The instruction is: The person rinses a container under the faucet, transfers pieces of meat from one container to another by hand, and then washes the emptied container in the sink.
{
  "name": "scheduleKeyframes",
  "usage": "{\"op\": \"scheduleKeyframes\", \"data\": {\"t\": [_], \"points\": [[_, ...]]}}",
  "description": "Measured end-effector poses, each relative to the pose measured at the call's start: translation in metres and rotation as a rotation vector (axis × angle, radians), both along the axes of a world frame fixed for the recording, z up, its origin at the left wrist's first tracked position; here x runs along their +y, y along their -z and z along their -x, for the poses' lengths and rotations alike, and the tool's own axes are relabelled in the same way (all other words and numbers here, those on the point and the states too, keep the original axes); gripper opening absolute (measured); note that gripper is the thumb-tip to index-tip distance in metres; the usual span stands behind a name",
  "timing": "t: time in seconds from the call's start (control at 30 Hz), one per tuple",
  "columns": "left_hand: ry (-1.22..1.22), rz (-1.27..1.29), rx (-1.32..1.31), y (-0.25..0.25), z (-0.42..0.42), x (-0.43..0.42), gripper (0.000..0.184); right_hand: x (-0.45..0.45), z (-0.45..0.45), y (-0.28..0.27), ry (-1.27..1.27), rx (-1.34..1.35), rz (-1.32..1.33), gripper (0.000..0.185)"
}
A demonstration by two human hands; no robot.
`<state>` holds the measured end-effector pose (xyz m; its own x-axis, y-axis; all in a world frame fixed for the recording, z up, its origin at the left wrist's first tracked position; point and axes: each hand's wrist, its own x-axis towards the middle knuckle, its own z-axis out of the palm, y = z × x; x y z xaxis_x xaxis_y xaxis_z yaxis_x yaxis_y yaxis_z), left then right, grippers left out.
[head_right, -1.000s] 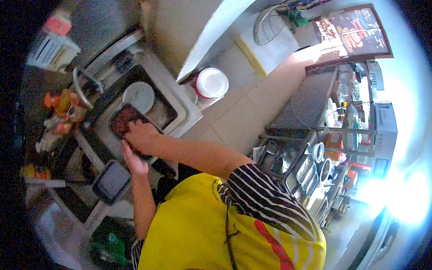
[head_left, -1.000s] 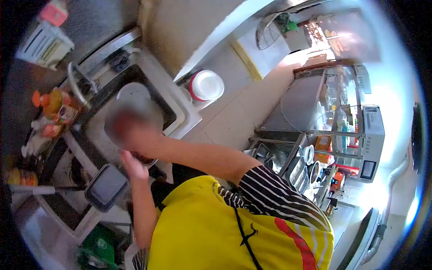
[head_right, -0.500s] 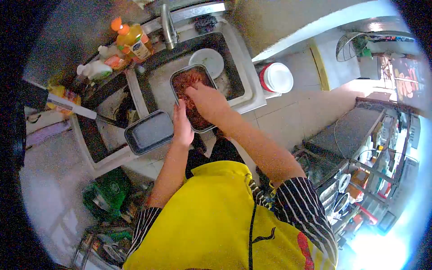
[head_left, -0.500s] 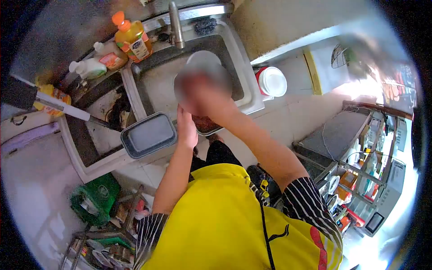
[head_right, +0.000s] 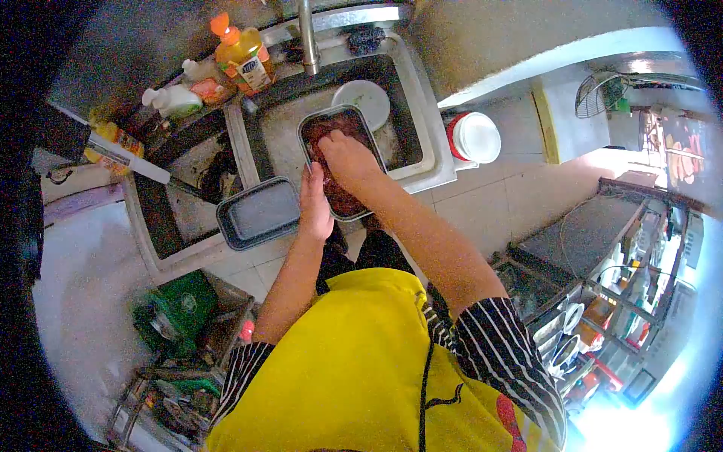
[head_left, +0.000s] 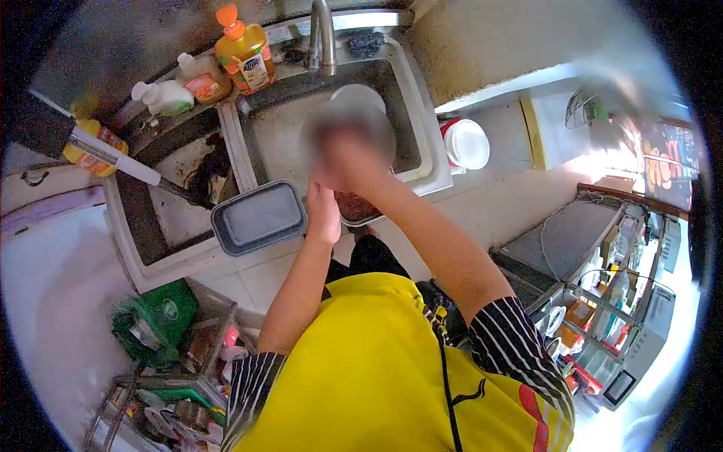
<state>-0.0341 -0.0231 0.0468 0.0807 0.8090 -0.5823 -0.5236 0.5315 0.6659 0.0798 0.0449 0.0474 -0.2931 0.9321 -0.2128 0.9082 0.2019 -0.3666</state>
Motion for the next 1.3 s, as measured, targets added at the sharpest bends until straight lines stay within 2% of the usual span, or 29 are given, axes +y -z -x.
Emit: {"op": "scheduleKeyframes", "data": {"t": [0.07,0.13,0.33,0.43,0.53,0.67,0.73,0.83,0.93,1.03,1.13,1.3], "points": [[-0.001,0.004,0.010,-0.001,0.001,-0.002,0.063,-0.005,-0.005,0.001,0.008,0.056,0.002,0.022],[0.010,-0.021,-0.005,0.003,0.002,-0.001,0.065,-0.015,-0.011,-0.033,0.007,0.122,-0.021,0.024],[-0.011,0.029,-0.099,-0.032,0.001,-0.002,0.069,-0.018,-0.011,-0.092,-0.013,0.059,-0.106,0.039],[0.010,-0.043,-0.066,-0.025,-0.002,-0.004,0.074,-0.009,-0.005,-0.074,-0.007,0.057,-0.228,0.041],[0.000,-0.029,-0.082,-0.021,-0.002,-0.003,0.074,-0.005,0.001,-0.055,-0.041,-0.044,-0.190,0.030],[-0.015,-0.063,-0.080,-0.009,-0.002,-0.002,0.064,-0.007,-0.002,-0.036,-0.038,0.063,-0.009,0.022],[-0.019,-0.075,-0.088,-0.007,-0.001,-0.001,0.065,-0.009,-0.003,-0.045,-0.045,0.076,0.059,0.019],[-0.033,-0.028,-0.062,-0.005,0.000,-0.003,0.068,-0.016,-0.008,-0.071,-0.047,0.053,0.118,0.026],[-0.028,-0.049,-0.087,-0.005,0.003,-0.005,0.070,-0.028,-0.019,-0.094,-0.169,0.025,-0.036,0.030],[-0.043,-0.049,-0.098,-0.008,0.002,-0.005,0.068,-0.043,-0.020,-0.102,-0.181,-0.066,-0.033,0.035],[-0.051,-0.034,-0.071,-0.006,-0.001,-0.003,0.056,-0.055,-0.014,-0.079,-0.162,-0.113,-0.018,0.031],[-0.036,-0.089,-0.114,-0.007,0.003,-0.001,0.057,-0.048,-0.013,-0.055,-0.083,0.053,0.084,0.024]]}}
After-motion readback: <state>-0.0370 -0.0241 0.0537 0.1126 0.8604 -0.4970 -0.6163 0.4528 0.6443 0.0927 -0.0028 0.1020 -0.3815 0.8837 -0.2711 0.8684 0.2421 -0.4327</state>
